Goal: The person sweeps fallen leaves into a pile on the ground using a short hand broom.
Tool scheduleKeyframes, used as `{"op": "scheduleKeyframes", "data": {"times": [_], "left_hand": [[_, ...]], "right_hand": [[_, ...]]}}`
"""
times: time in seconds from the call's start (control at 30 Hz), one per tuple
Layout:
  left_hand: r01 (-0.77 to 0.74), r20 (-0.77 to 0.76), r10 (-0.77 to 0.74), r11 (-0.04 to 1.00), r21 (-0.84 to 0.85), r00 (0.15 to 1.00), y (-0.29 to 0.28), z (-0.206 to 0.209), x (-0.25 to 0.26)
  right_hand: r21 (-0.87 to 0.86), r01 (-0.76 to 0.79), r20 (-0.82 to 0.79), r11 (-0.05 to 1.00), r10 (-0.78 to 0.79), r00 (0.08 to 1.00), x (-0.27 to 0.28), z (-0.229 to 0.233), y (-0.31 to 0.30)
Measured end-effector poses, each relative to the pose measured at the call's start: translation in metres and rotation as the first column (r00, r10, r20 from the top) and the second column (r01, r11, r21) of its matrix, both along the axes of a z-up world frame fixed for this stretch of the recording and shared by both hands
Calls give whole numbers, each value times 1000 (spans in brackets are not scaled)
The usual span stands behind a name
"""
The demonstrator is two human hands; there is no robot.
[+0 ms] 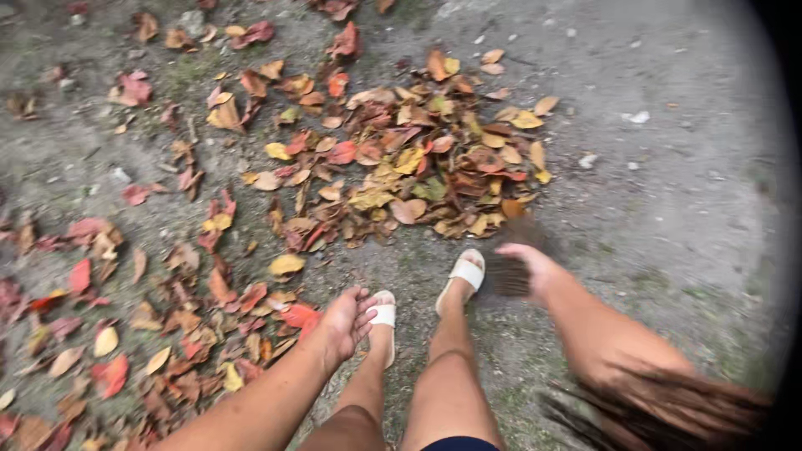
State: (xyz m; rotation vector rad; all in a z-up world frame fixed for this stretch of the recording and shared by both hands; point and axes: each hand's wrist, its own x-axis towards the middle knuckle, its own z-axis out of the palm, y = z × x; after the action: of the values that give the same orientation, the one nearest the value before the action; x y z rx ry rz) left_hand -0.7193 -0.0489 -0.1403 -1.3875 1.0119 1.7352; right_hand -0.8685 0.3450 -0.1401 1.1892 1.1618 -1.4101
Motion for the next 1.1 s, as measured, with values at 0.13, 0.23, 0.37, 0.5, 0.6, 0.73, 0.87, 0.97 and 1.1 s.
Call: {"op": "scheduleKeyframes", "data": {"times": [0.13, 0.23, 0.37, 0.5, 0.6, 0.73, 0.87, 0.97, 1.1], "left_hand": [[-78, 57, 86, 989, -123, 995, -7, 12, 1], [-165, 68, 180, 969, -182, 981, 2, 21, -14], [-390, -126, 374, 909, -146, 919, 42, 11, -39], [-99, -33, 98, 994, -39, 995, 101, 15, -67], [-40, 26, 41, 999, -15, 999, 139, 17, -92], [4, 20, -4, 999, -32, 1000, 162, 13, -124], [-4, 10, 4, 999, -51, 1000, 159, 13, -127], [-20, 8, 21, 993, -114, 1000, 151, 12, -130], [-189, 44, 201, 964, -186, 979, 159, 9, -134]], "right_hand": [[-505, -253, -26, 825, 278, 960, -2, -49, -198], [-591, -594, -247, 546, 578, 778, -13, -32, -252], [-460, -795, -509, 395, 617, 601, -34, 24, -214], [-352, -595, -343, 723, 492, 800, -27, 95, -118], [-141, -322, -270, 936, 276, 922, -20, 126, -32], [87, -75, 132, 993, 63, 989, -38, 92, 63], [-176, 22, 122, 984, 0, 992, -76, 0, 53], [-300, -376, 34, 877, 404, 914, -81, -38, -21], [-619, -529, -285, 580, 462, 840, -93, -20, -36]]}}
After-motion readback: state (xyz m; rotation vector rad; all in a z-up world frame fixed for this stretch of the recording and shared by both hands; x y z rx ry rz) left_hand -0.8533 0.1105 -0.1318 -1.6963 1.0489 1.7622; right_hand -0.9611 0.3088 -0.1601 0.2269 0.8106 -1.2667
